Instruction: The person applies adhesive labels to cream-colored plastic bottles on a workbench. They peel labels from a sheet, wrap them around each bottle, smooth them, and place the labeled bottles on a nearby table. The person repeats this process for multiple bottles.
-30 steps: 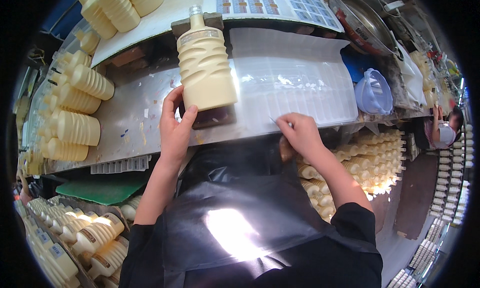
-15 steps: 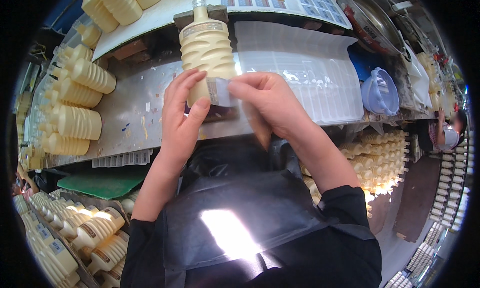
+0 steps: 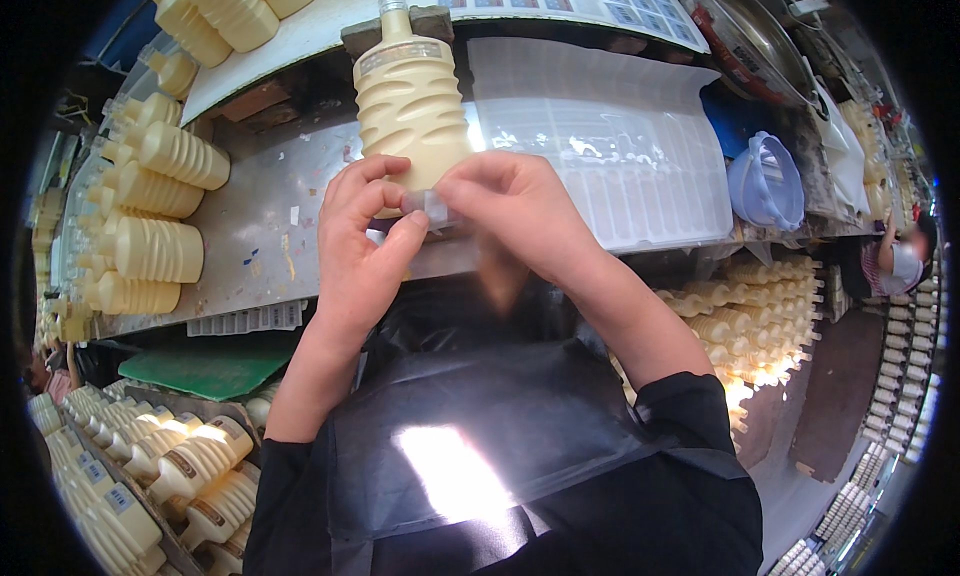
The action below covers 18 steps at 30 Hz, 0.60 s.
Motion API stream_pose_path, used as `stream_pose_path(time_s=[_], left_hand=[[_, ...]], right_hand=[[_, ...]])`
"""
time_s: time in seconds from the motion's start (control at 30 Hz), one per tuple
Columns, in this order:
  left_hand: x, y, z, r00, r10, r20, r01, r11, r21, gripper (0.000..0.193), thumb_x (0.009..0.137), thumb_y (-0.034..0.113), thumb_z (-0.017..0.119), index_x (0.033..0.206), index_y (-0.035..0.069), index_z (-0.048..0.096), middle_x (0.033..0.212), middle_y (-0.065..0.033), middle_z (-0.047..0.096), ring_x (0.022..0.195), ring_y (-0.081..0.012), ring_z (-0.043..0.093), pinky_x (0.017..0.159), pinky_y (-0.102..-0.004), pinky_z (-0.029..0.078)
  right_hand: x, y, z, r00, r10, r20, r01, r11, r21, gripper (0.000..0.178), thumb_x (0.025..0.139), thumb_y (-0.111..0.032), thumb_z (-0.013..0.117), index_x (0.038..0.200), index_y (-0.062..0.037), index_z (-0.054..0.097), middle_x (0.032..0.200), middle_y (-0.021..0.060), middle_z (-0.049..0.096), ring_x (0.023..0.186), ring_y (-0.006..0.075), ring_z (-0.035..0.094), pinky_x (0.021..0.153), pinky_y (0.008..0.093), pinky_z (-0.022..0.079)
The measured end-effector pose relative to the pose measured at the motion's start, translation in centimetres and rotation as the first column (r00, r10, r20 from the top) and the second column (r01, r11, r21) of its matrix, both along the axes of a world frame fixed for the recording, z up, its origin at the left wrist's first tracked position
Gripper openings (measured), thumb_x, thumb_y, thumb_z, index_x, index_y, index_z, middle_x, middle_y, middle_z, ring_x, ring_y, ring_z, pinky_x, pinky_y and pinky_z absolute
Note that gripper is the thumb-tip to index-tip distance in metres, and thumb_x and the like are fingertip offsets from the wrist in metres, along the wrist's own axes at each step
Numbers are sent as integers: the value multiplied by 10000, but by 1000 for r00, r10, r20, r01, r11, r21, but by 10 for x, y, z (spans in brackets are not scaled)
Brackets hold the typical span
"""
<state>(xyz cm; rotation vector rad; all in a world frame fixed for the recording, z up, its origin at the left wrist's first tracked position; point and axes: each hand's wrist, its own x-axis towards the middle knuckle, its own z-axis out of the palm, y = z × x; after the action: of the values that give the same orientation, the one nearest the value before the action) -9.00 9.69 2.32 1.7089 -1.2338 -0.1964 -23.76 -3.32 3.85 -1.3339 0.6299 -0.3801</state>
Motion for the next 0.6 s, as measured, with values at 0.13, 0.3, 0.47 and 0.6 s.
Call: stream_pose_path(time_s=[0.13, 0.3, 0.47, 0.6], left_hand=[[2, 3, -1, 1000, -3, -1, 3, 1000, 4, 147, 789, 169, 756, 883, 67, 708, 1209, -138, 673, 1190, -345, 584, 1056, -445, 398], [4, 1, -9, 992, 84, -91, -91, 993, -78, 287, 797, 125, 760, 1064, 54, 683, 1229, -152, 645, 1163, -337, 599, 1009, -431, 468], [8, -9, -22, 939, 200, -279, -202, 979, 21, 475, 821, 94, 770, 1269, 51, 619, 1272, -136, 554, 1102, -264, 613, 958, -391, 514], [18, -16, -27, 830, 155, -535, -191, 982, -12, 514, 846, 181, 771, 1307, 41, 592, 1253, -123, 524, 1053, -228, 587, 927, -381, 519]], right_hand=[[1, -2, 0, 1000, 22, -5, -21, 996, 84, 199, 1005, -212, 698, 965, -19, 721, 773, -15, 679, 589, 15, 525, 533, 184, 419], [3, -7, 16, 974, -155, -168, 137, 984, -114, 211, 1007, -206, 701, 927, -18, 752, 743, -2, 680, 568, 30, 536, 530, 203, 430], [14, 7, 15, 977, -203, 59, 119, 296, -948, 91, 910, -132, 713, 909, -43, 731, 862, 121, 707, 716, 246, 702, 615, 347, 547], [23, 29, 1, 974, -164, -157, -155, 24, -988, 208, 784, -62, 733, 980, -92, 670, 826, 76, 635, 702, 275, 682, 595, 365, 544]])
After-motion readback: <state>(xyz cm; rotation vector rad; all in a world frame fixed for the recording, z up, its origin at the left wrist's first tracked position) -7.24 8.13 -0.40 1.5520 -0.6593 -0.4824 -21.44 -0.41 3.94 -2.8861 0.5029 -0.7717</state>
